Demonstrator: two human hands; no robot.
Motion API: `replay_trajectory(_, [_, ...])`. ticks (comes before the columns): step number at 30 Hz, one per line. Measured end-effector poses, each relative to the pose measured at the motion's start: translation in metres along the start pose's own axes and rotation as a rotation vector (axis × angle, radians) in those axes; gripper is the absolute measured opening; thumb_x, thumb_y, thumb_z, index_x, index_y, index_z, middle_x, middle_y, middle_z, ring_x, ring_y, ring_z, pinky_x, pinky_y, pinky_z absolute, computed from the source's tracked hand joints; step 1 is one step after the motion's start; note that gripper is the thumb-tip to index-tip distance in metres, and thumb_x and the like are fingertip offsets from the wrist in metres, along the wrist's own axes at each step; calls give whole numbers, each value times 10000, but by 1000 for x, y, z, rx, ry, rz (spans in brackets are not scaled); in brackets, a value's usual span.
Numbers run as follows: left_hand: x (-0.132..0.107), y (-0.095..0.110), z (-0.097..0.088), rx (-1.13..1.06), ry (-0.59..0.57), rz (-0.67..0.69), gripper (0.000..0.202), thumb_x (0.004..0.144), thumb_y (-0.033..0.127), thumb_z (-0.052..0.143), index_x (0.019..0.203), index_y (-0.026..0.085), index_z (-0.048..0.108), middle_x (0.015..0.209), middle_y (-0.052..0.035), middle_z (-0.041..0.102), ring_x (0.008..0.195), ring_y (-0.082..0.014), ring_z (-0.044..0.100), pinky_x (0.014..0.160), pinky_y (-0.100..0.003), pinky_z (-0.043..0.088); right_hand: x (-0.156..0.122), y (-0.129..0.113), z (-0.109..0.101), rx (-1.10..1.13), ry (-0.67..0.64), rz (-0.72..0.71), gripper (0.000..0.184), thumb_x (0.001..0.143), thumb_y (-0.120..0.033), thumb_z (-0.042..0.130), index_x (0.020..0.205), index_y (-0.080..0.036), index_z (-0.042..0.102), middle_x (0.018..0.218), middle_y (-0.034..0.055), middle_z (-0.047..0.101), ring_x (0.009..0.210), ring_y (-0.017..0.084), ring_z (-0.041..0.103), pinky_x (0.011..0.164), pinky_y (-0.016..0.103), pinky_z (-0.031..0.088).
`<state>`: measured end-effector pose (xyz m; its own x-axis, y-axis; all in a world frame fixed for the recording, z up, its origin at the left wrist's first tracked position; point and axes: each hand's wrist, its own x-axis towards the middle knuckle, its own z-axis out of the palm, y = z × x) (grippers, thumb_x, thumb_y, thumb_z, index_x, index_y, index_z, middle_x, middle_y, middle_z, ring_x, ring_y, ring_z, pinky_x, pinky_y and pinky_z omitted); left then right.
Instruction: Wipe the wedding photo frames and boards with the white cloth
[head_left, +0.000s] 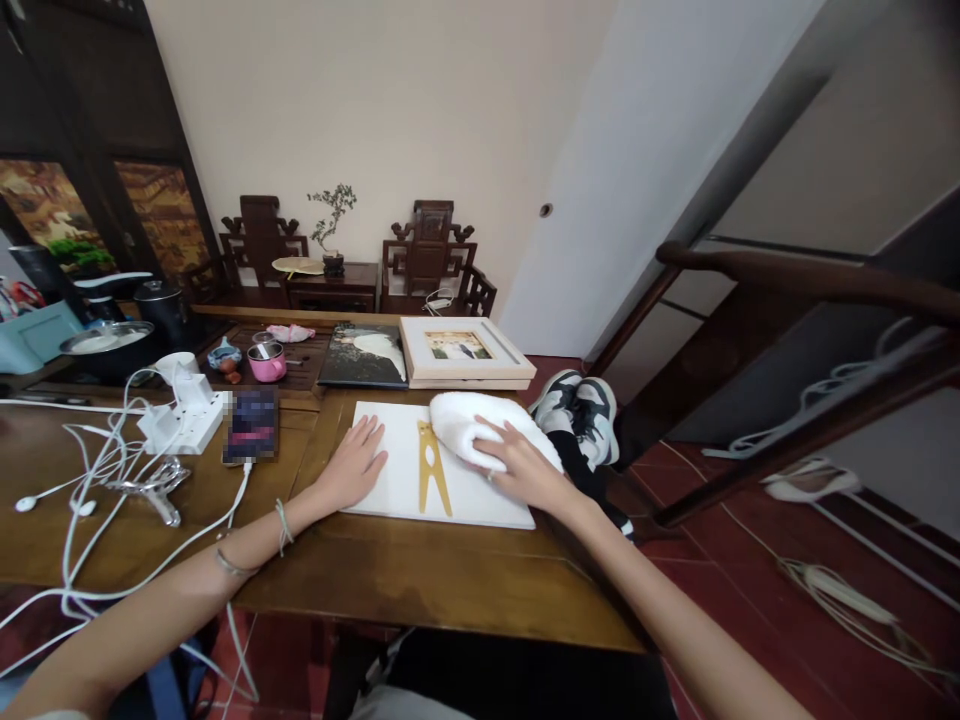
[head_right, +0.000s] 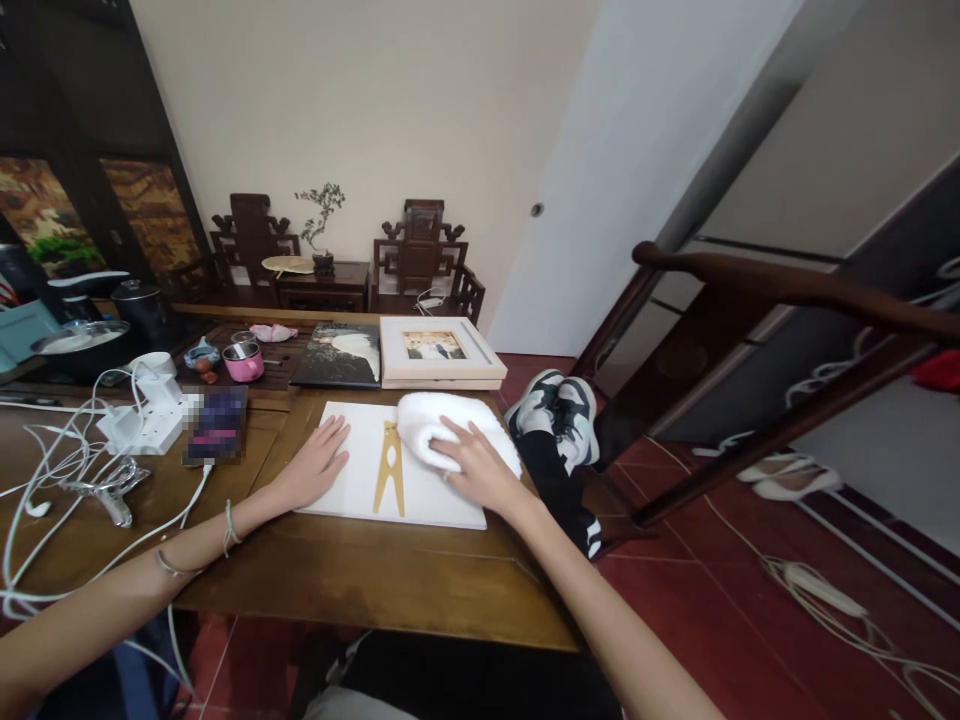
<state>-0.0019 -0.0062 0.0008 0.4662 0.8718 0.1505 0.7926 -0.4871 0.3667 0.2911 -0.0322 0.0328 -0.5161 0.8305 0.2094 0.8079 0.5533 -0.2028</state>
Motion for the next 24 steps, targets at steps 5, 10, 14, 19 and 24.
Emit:
replay_trajectory(5, [1, 2, 0, 6, 1, -12, 546, 968, 349, 293, 1435, 70, 347, 1563, -158, 232, 1467, -258, 135, 1185, -455, 177, -10, -10, 8, -19, 65, 2, 436, 710, -27, 476, 1089, -136, 663, 1312, 187, 586, 1400, 314, 297, 1114, 604, 229])
replay_trajectory(10, [1, 2, 1, -8, 1, -8, 541, 968, 351, 292, 1434, 83, 349, 1564, -159, 227, 1468, -260, 129, 1183, -462, 177, -92, -29, 4, 58, 98, -50, 453, 693, -68, 457, 1051, -234, 678, 1433, 93, 493, 1372, 287, 363, 1076, 517, 369])
replay_trajectory(14, [1, 0, 3, 0, 1, -4, 551, 971, 364, 283, 1442, 83, 336, 1568, -151, 221, 1471, -260, 111, 1188, -461, 154, -115, -22, -10, 111, 22, 60, 292, 837, -242, 516, 1077, -274, 680, 1282, 77, 633, 1264, 324, 506, 928, 437, 515])
replay_trajectory(19, [2, -2, 3, 5, -9, 7, 546, 970, 375, 281, 1439, 103, 338, 1567, -151, 223, 1470, -257, 116, 1182, -476, 169, -38, -4, -9, 186, 5, 107, 258, 924, -336, 447, 979, -256, 686, 1018, 32, 733, 1109, 310, 620, 999, 471, 454])
replay_trajectory(24, [2, -1, 1, 13, -17, 14, 548, 975, 370, 257, 1441, 93, 335, 1567, -148, 226, 1470, -251, 121, 1184, -463, 166, 34, -4, 13, 100, 117, 168, 337, 906, -225, 413, 1165, -205, 628, 1250, 95, 645, 1314, 336, 439, 1084, 660, 219])
